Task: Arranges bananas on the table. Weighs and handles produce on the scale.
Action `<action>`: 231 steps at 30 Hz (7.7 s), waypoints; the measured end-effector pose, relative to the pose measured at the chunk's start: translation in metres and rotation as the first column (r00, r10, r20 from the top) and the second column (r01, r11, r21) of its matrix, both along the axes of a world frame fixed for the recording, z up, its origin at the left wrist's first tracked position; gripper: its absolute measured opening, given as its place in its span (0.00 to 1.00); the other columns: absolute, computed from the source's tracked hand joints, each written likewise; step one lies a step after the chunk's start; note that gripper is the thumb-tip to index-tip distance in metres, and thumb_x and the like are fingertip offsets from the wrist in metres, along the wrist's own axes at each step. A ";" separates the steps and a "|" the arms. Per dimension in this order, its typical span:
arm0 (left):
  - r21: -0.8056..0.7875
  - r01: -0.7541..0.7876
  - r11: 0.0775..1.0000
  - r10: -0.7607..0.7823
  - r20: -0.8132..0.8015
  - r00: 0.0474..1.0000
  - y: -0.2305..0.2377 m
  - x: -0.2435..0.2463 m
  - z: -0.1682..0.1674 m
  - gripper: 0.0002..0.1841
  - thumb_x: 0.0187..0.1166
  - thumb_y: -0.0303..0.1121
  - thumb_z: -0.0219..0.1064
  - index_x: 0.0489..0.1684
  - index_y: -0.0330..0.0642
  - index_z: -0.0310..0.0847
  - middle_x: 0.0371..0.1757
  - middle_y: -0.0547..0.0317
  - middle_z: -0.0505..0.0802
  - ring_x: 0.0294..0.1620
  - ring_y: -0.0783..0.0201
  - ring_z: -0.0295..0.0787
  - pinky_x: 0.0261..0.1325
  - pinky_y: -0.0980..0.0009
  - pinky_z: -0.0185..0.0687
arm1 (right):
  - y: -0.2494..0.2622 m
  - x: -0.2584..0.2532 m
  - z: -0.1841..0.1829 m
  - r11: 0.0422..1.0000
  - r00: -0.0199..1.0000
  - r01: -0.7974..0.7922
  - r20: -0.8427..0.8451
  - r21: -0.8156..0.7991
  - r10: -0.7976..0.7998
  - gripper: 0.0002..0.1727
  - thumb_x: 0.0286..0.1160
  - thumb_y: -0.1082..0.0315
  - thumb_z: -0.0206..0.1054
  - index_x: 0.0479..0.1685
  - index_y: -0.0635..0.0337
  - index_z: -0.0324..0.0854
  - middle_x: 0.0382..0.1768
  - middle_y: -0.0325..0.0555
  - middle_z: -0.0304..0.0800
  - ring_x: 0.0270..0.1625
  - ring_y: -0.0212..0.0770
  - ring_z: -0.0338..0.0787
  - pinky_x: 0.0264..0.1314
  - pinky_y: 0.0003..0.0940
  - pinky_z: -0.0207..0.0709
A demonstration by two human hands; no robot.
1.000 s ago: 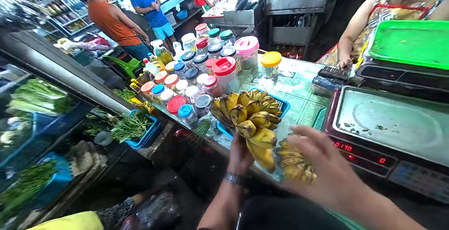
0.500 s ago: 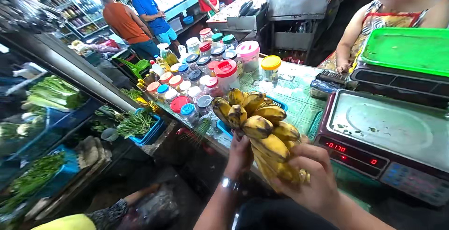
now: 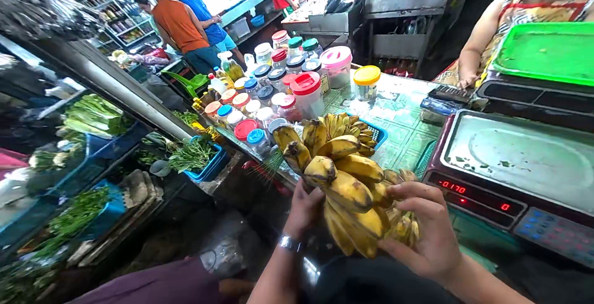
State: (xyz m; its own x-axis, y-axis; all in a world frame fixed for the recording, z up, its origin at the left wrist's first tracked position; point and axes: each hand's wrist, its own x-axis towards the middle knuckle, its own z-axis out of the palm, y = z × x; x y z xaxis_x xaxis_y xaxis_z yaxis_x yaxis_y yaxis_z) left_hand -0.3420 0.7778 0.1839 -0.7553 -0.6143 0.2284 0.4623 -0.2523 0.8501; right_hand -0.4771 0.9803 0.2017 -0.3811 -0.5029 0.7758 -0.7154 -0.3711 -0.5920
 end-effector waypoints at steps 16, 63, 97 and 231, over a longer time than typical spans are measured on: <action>-0.264 0.043 0.963 -0.006 0.138 0.990 -0.003 0.036 -0.012 0.32 0.70 0.28 0.78 0.72 0.34 0.65 0.61 0.63 0.91 0.63 0.70 0.89 0.72 0.65 0.85 | -0.014 -0.020 0.025 0.987 0.992 -0.120 0.057 0.104 0.114 0.39 0.62 0.32 0.74 0.69 0.42 0.70 0.75 0.43 0.73 0.79 0.43 0.74 0.77 0.42 0.75; 0.593 -0.170 0.787 -0.026 0.307 0.951 -0.114 -0.153 -0.098 0.20 0.95 0.43 0.45 0.65 0.37 0.74 0.50 0.44 0.92 0.51 0.53 0.92 0.54 0.50 0.89 | -0.046 -0.071 -0.028 0.773 0.915 0.390 -0.113 0.500 -0.388 0.17 0.84 0.58 0.63 0.60 0.59 0.87 0.61 0.53 0.89 0.64 0.43 0.89 0.66 0.40 0.86; 0.037 0.151 0.988 -0.147 -0.094 0.985 -0.019 -0.058 -0.008 0.13 0.84 0.42 0.68 0.59 0.48 0.84 0.50 0.61 0.96 0.52 0.68 0.94 0.60 0.65 0.90 | -0.003 -0.021 0.004 0.989 0.921 0.149 -0.366 0.015 -0.134 0.20 0.81 0.40 0.63 0.59 0.40 0.83 0.59 0.35 0.84 0.69 0.39 0.81 0.75 0.41 0.74; 0.138 0.162 0.977 -0.124 -0.252 0.960 -0.038 -0.024 -0.013 0.13 0.66 0.35 0.80 0.48 0.51 0.95 0.45 0.63 0.99 0.48 0.73 0.96 0.56 0.73 0.91 | -0.020 -0.017 0.049 0.991 0.947 -0.068 0.320 0.117 0.027 0.45 0.53 0.42 0.86 0.71 0.44 0.68 0.81 0.51 0.68 0.82 0.49 0.74 0.75 0.43 0.82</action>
